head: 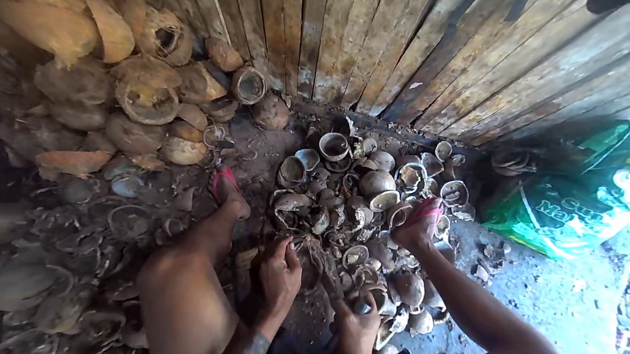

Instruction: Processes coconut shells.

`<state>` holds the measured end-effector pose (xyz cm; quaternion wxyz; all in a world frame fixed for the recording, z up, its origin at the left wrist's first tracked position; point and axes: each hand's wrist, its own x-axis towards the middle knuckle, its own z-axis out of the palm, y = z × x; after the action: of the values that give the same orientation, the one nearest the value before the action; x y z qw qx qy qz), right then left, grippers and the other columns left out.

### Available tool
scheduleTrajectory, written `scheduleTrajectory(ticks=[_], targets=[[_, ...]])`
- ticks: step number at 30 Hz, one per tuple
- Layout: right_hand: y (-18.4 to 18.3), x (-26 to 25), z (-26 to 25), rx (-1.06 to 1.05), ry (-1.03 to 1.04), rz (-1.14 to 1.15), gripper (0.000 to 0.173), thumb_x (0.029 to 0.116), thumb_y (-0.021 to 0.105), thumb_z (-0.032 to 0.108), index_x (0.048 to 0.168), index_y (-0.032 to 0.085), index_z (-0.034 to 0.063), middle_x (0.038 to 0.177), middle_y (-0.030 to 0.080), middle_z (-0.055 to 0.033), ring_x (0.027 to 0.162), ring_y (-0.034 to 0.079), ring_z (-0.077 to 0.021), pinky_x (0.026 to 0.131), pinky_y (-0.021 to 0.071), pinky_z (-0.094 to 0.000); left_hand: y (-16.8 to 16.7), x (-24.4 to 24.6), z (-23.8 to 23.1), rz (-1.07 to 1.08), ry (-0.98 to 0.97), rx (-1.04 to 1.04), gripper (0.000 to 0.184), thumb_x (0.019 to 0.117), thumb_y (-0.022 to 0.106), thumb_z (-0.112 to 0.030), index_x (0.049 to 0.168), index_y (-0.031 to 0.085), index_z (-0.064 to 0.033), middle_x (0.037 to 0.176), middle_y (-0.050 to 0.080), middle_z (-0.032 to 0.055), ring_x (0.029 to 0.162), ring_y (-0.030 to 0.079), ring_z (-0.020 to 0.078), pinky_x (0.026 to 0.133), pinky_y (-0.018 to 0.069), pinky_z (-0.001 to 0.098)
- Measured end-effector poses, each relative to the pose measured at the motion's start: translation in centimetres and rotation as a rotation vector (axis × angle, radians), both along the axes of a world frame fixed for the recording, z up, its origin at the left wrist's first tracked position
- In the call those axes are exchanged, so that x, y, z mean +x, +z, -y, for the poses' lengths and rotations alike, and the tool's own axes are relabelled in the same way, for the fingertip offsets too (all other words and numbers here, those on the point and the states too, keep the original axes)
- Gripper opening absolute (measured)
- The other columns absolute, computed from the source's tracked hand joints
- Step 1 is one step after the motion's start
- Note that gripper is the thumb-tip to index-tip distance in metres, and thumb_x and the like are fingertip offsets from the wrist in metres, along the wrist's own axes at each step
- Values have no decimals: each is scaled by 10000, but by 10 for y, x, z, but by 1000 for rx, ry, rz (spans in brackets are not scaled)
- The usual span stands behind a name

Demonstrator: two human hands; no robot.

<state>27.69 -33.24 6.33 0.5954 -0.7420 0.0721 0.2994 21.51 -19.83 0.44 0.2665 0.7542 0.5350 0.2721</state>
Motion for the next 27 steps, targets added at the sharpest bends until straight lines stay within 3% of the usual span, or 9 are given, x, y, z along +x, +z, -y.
scheduleTrajectory(ticks=[7,12,15,17,19,21,22,25,27], targets=[[-80,80,-16,189,390,149,356,672,872,96,858,569,94,612,535,44,487,493,-64,471,463,-241,-15,-4,-15,82,-34,35,292,984,517,-153,1087,770,-51,1125,765,103,1152,702,256,1152,393,582],[-71,85,-23,191,461,161,348,683,881,102,863,584,94,619,542,47,501,495,-56,493,462,-229,-16,-11,-25,57,-116,8,296,990,513,-177,1087,779,-88,1139,767,73,1155,701,228,1137,420,549],[-50,38,-11,83,267,119,318,726,871,106,897,612,36,661,580,-8,515,527,-88,480,486,-267,-6,-19,-47,146,-211,-166,299,1031,524,-185,1179,752,-62,1244,731,90,1194,672,193,1077,491,428],[-30,5,-2,100,102,-16,226,861,782,70,963,600,-16,716,589,-45,540,529,-105,494,488,-288,4,-22,-52,310,-115,-243,319,1053,516,-171,1258,693,-2,1264,705,141,1195,665,184,1068,515,373],[34,-9,-18,149,-82,-238,111,1027,571,31,949,516,-27,649,533,-26,474,497,-70,455,485,-240,16,-25,-44,345,-50,-244,369,1064,485,-216,1282,674,13,1277,696,157,1214,652,188,1072,501,359],[131,5,-60,-125,-173,-515,263,1128,361,158,934,480,24,543,429,6,389,423,-53,422,452,-193,20,-33,-23,198,-125,-264,519,1059,429,-368,1376,612,0,1370,642,170,1310,587,240,1144,433,428],[147,13,-73,-257,-171,-574,306,1135,335,203,938,499,36,545,424,0,390,412,-56,421,437,-184,14,-33,-12,138,-162,-232,615,1040,428,-462,1407,584,5,1408,615,181,1349,556,270,1182,385,472],[62,37,-55,-323,53,-382,274,1084,507,130,1176,609,-106,885,624,-144,714,564,-146,691,514,-295,-12,-23,-8,94,-134,-45,646,1012,435,-527,1338,645,-11,1359,657,156,1334,579,301,1231,209,630],[-28,66,-38,-265,278,-109,243,1033,606,141,1091,650,-91,858,641,-140,729,596,-170,698,530,-359,-18,-21,-8,93,-132,-1,622,1027,399,-505,1309,669,-20,1333,675,146,1313,597,300,1221,178,660]])
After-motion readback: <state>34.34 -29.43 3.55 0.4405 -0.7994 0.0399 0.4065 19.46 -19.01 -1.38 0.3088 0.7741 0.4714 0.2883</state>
